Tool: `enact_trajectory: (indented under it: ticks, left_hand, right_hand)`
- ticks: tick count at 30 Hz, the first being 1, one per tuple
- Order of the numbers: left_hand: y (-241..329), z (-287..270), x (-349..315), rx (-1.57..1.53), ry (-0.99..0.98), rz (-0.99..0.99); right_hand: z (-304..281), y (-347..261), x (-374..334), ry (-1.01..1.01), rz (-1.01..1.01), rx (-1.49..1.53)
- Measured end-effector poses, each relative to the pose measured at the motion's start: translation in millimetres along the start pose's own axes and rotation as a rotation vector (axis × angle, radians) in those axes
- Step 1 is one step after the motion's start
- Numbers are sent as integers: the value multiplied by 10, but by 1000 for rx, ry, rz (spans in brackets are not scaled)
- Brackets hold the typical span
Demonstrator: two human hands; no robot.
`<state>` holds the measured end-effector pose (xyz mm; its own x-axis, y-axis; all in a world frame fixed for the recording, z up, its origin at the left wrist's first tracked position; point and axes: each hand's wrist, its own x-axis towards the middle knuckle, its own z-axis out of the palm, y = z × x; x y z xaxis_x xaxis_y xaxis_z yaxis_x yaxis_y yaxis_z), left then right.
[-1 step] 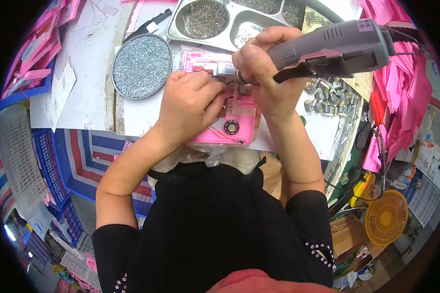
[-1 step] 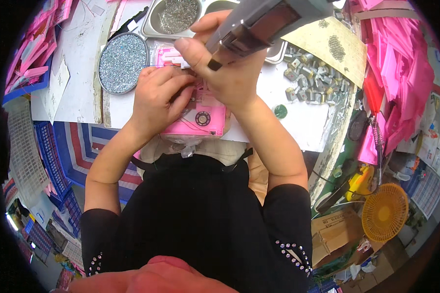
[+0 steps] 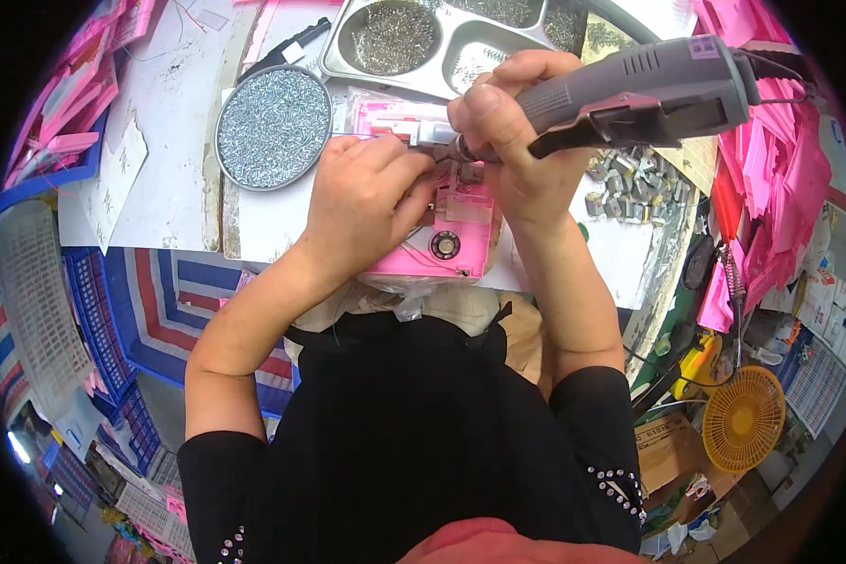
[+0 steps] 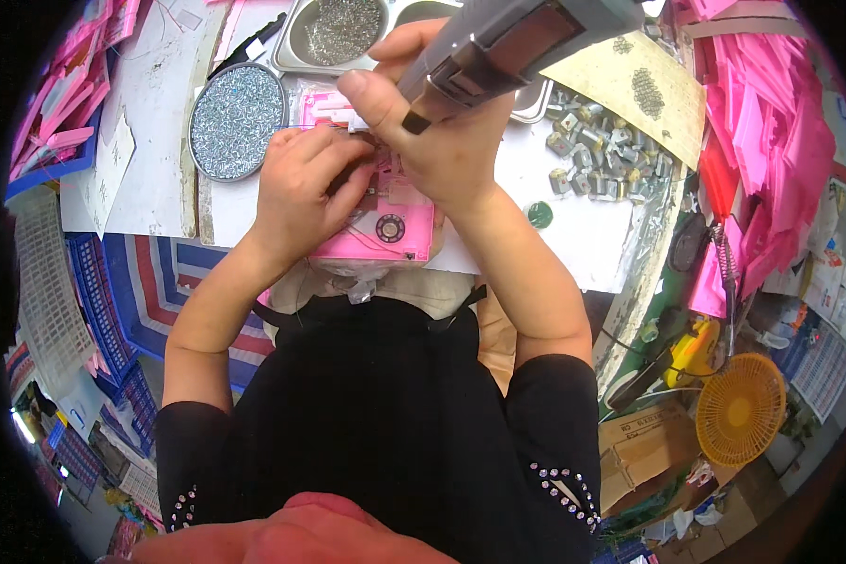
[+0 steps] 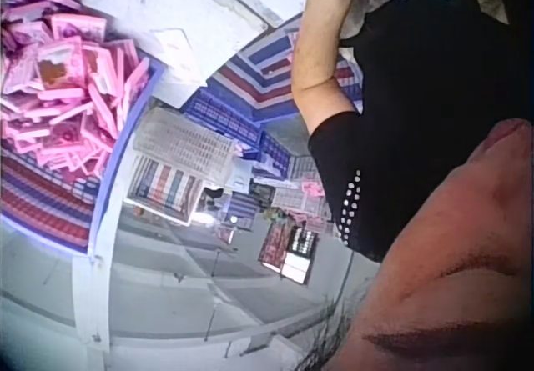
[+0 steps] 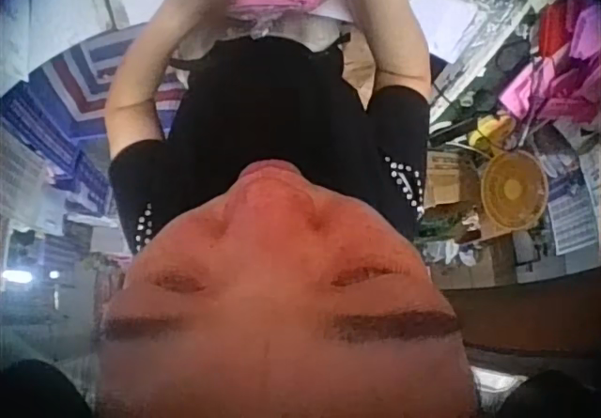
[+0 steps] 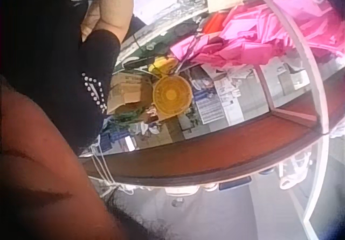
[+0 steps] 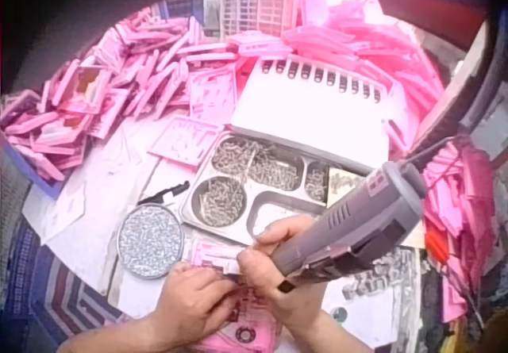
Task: Assemble a pink plastic electronic toy by installing electronic components, soldering wires, and securing the casing with screws.
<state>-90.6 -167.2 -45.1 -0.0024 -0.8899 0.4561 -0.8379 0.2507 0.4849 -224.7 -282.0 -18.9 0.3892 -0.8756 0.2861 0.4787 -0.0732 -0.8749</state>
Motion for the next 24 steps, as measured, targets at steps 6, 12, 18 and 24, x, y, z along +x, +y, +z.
enact_trajectory:
  ticks: [6,12,18,24]
  left_hand:
    - [64,-56,67,47,-85,-74]
    - [78,-69,73,67,-89,-44]
    - [60,-48,73,60,-105,-37]
    - [47,-39,78,33,-92,-48]
  right_hand:
    - [-33,-19,13,-42,-49,-89]
    - [-27,14,1,-25,-35,-62]
    - [6,-12,-23,-69,12,-104]
    - [0,-26,-6,-14,9,-19]
